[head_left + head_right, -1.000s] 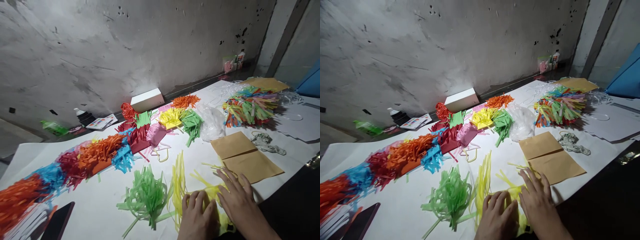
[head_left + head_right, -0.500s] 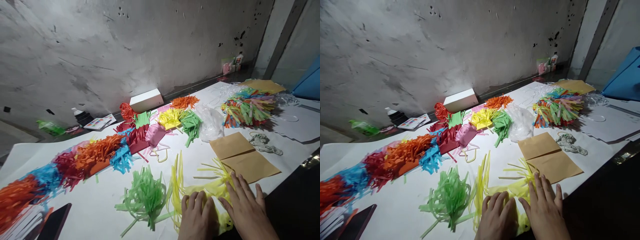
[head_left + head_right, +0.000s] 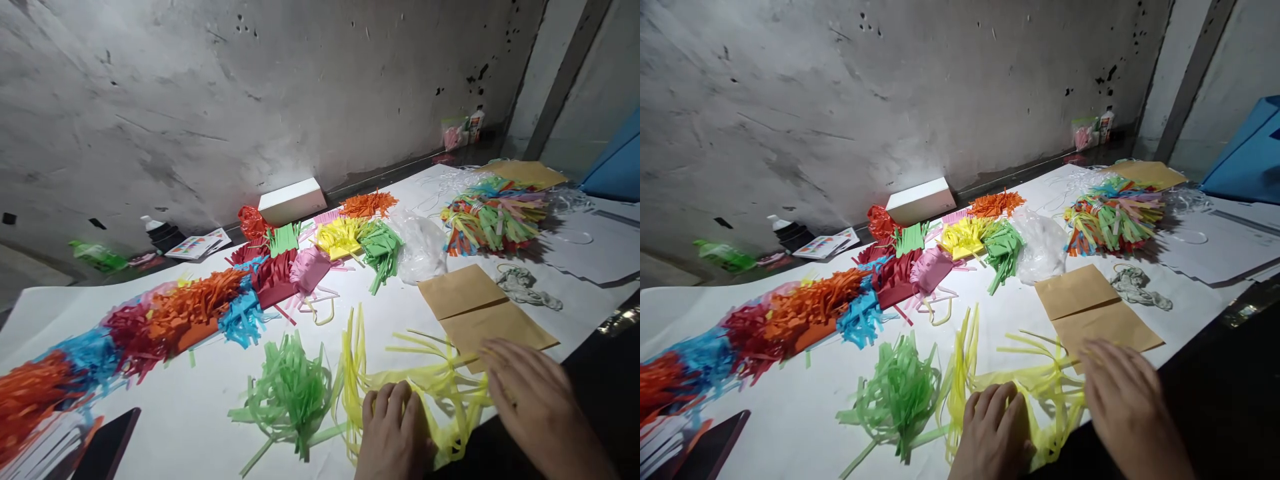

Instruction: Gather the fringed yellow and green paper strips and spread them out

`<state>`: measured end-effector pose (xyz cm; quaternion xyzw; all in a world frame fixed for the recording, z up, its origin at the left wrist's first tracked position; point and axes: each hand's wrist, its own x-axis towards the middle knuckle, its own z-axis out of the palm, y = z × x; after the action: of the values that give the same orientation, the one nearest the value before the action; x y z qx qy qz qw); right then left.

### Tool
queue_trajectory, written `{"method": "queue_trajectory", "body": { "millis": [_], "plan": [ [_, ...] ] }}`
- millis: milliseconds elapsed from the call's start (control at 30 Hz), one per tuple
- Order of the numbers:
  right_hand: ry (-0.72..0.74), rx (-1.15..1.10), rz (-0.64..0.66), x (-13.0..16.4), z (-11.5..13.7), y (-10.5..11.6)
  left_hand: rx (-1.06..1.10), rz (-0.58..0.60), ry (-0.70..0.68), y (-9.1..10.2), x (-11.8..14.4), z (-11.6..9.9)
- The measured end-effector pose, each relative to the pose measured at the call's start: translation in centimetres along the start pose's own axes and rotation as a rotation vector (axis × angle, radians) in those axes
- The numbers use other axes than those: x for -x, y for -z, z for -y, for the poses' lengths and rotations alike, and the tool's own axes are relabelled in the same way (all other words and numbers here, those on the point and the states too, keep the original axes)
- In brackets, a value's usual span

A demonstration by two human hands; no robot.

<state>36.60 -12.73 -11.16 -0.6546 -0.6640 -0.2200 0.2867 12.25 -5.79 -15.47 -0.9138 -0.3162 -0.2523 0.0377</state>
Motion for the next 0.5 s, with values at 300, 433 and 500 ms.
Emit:
{"method": "queue_trajectory", "body": {
  "millis": [300, 433, 500],
  "plan": [
    [0.095, -0.32, 0.194, -0.5, 4.9, -3.6, -0.011, -0.057, -0.004, 0.3, -0.7, 0.0],
    [0.11, -0.266, 0.119, 0.5, 4.7, -3.8, -0.026, -0.071, -0.033, 0.3, -1.1, 0.1],
    [0.096, -0.145, 0.08, 1.0, 4.2, -3.7, -0.024, -0.076, -0.015, -0.2, -1.0, 0.0]
  ]
}}
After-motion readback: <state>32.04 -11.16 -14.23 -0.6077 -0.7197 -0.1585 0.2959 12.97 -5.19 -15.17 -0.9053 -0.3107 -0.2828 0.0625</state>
